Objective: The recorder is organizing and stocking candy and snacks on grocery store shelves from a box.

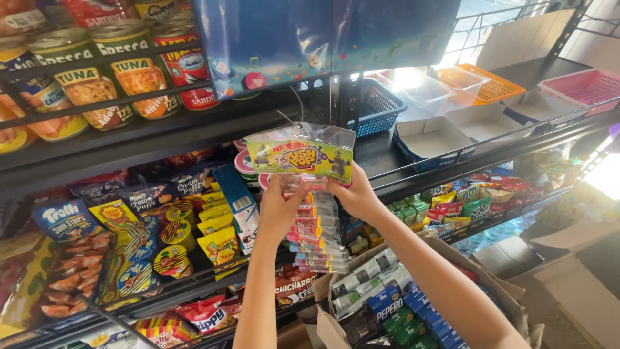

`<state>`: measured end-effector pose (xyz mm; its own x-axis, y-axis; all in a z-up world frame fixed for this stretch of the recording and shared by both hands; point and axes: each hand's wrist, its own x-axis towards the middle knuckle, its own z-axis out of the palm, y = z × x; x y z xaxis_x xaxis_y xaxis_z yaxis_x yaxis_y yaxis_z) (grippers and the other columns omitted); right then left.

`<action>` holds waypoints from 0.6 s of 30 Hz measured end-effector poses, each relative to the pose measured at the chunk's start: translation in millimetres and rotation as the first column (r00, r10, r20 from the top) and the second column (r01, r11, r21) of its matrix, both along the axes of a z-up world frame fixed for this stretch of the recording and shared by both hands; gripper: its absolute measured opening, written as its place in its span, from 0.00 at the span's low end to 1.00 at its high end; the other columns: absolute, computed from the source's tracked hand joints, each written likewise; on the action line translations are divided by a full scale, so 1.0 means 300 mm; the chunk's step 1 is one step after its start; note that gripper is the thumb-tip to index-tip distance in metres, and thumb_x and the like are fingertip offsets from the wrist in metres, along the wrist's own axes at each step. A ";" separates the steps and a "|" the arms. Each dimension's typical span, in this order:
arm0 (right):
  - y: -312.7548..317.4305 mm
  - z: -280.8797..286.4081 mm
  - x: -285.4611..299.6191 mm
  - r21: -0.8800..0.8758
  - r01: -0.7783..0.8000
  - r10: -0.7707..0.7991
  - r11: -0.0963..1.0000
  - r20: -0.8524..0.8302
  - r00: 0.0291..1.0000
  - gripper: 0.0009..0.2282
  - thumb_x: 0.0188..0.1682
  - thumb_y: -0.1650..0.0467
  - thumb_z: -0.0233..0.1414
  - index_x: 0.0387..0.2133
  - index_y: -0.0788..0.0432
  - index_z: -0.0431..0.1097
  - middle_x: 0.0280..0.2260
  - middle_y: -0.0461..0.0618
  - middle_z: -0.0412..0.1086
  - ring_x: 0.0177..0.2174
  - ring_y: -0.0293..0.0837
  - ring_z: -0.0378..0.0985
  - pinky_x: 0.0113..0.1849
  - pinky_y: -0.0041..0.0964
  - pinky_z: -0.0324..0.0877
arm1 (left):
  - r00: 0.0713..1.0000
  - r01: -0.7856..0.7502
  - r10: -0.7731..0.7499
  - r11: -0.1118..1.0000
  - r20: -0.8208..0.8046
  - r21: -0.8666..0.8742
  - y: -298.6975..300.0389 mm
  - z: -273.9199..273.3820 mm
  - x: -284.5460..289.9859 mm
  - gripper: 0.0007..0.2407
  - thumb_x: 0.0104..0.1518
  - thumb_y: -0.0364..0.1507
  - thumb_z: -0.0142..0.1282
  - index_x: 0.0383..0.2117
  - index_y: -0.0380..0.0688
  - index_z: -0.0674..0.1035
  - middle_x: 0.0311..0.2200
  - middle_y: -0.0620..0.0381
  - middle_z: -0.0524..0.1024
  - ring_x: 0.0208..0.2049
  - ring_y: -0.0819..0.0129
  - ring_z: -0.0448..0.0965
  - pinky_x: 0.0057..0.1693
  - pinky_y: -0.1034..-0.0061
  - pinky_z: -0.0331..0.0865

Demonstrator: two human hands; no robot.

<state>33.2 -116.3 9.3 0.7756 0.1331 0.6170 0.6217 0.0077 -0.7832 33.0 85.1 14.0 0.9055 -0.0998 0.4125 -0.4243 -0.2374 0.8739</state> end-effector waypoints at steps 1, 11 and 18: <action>-0.005 0.011 -0.009 0.002 -0.001 0.001 1.000 -0.002 1.000 0.16 0.48 0.80 0.54 0.50 0.67 0.65 0.46 0.50 0.74 0.46 0.36 0.74 0.49 0.34 0.71 | 1.000 -0.001 0.001 1.000 -0.002 0.002 -0.002 0.007 -0.007 0.20 0.55 0.39 0.65 0.45 0.34 0.75 0.41 0.50 0.83 0.41 0.66 0.84 0.46 0.73 0.76; 0.013 0.040 -0.088 0.288 -0.144 0.214 0.947 -0.226 0.950 0.21 0.50 0.73 0.59 0.56 0.64 0.62 0.50 0.53 0.73 0.49 0.42 0.77 0.52 0.39 0.74 | 0.990 -0.016 0.016 1.000 0.139 0.001 0.051 -0.027 -0.044 0.15 0.61 0.38 0.60 0.48 0.40 0.79 0.42 0.53 0.83 0.45 0.67 0.83 0.53 0.73 0.72; 0.033 -0.012 -0.076 0.317 -0.167 0.222 0.933 -0.144 0.965 0.22 0.48 0.76 0.61 0.54 0.62 0.61 0.50 0.51 0.73 0.51 0.39 0.75 0.55 0.39 0.69 | 0.999 -0.016 0.020 0.997 0.044 -0.079 0.114 -0.073 -0.120 0.15 0.54 0.30 0.65 0.47 0.42 0.79 0.43 0.59 0.80 0.42 0.72 0.81 0.49 0.77 0.74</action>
